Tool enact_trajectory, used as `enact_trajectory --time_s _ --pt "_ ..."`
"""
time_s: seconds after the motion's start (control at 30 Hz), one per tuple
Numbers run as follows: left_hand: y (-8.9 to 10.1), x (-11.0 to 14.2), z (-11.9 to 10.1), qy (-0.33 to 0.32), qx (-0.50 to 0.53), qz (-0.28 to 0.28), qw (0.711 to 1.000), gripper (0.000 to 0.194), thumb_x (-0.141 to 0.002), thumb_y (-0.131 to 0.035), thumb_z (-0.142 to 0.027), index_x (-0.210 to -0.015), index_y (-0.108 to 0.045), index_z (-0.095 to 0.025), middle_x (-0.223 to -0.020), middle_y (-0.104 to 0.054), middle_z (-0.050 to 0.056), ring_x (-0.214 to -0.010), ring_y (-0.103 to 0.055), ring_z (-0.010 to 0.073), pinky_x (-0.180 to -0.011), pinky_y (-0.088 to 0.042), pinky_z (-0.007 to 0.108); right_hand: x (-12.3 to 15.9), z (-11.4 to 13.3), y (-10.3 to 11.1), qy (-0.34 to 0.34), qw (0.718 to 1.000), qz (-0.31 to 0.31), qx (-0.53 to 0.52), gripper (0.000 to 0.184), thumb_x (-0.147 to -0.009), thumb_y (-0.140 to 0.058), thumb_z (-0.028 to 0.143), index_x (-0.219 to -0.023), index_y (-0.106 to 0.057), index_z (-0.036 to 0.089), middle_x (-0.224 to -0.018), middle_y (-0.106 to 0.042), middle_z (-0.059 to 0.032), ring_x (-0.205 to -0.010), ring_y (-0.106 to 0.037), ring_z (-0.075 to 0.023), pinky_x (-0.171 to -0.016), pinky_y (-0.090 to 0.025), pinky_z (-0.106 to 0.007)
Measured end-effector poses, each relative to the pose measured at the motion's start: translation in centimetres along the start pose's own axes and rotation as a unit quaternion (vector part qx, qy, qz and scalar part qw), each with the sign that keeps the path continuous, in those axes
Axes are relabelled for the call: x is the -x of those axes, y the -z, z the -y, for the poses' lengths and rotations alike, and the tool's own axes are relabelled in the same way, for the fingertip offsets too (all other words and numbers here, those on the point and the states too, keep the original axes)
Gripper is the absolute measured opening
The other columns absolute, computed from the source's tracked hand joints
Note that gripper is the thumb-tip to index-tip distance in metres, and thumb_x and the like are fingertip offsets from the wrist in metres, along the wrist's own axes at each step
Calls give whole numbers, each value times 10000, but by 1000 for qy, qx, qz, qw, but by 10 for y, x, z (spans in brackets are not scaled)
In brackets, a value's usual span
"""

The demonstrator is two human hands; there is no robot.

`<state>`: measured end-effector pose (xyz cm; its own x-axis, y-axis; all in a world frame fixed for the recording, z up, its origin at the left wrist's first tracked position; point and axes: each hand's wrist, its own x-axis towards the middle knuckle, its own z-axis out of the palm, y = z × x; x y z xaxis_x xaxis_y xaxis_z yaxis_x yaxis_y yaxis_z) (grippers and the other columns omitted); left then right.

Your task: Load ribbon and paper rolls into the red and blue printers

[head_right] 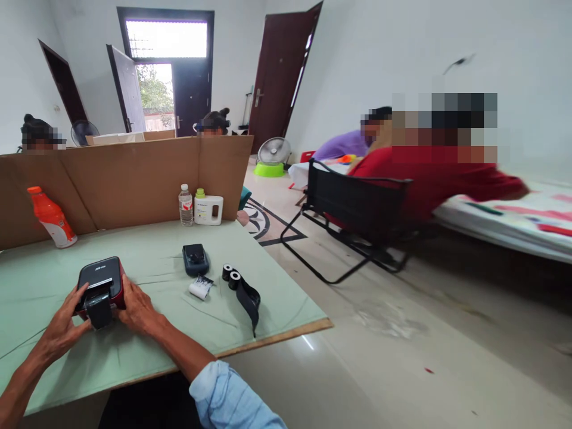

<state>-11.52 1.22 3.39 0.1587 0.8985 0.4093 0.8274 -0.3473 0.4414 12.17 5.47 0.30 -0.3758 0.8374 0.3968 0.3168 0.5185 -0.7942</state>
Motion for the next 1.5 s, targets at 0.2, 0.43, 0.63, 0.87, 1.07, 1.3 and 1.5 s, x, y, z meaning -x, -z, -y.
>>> enact_trajectory --time_s 0.2,0.43,0.63,0.87,1.07,1.3,1.5 --pt "12 7 -7 -13 -53 -1 999 687 -935 -574 -488 -1562 -495 -217 -1678 -416 192 -1506 -481 404 -1164 -499 574 28 1 31 23 995 13 95 776 -933 -736 279 -1614 -366 241 -1561 -548 -140 -1433 -533 -308 -1178 -477 -471" --pt "20 8 -51 -104 -138 -77 982 501 -984 -428 -285 -1450 -593 -202 -1562 -542 193 -1364 -607 417 -1076 -561 610 74 -21 86 -16 957 -96 274 372 -942 -727 192 -1307 -661 167 -1391 -664 -165 -1294 -603 -301 -1108 -515 -475" --pt "5 -8 -119 -205 -121 -148 960 356 -982 -498 -174 -1304 -649 -194 -1370 -652 168 -1317 -611 370 -1138 -510 583 95 -41 142 -142 894 -150 398 211 -944 -735 216 -1145 -687 168 -1232 -694 -144 -1150 -606 -313 -976 -526 -445" --pt "-46 -26 -149 -236 -73 -59 967 338 -981 -470 -120 -1254 -663 -169 -1339 -675 160 -1269 -651 315 -1080 -572 535 99 -58 153 -173 884 -98 423 77 -985 -672 214 -1060 -682 200 -1145 -700 -107 -1095 -612 -277 -940 -492 -398" --pt "-96 -52 -141 -159 -61 49 984 431 -940 -505 -197 -1348 -644 -168 -1456 -650 165 -1336 -639 320 -1125 -549 538 87 -63 166 -141 905 -164 366 163 -1023 -594 261 -1159 -652 192 -1224 -677 -123 -1122 -601 -275 -957 -497 -386" --pt "-155 -112 -159 -41 16 167 985 583 -851 -619 -225 -1426 -580 -134 -1472 -648 195 -1398 -599 332 -1201 -458 489 40 -79 183 -235 913 -150 296 358 -1061 -522 323 -1338 -577 103 -1317 -667 -215 -1207 -627 -306 -1027 -477 -408" --pt "-186 -143 -178 16 46 180 982 465 -824 -680 -235 -1284 -631 -188 -1146 -784 102 -1056 -739 278 -905 -576 367 28 -100 182 -265 914 -120 284 313 -1088 -467 368 -1188 -642 129 -1147 -751 -185 -1064 -701 -295 -893 -490 -360"
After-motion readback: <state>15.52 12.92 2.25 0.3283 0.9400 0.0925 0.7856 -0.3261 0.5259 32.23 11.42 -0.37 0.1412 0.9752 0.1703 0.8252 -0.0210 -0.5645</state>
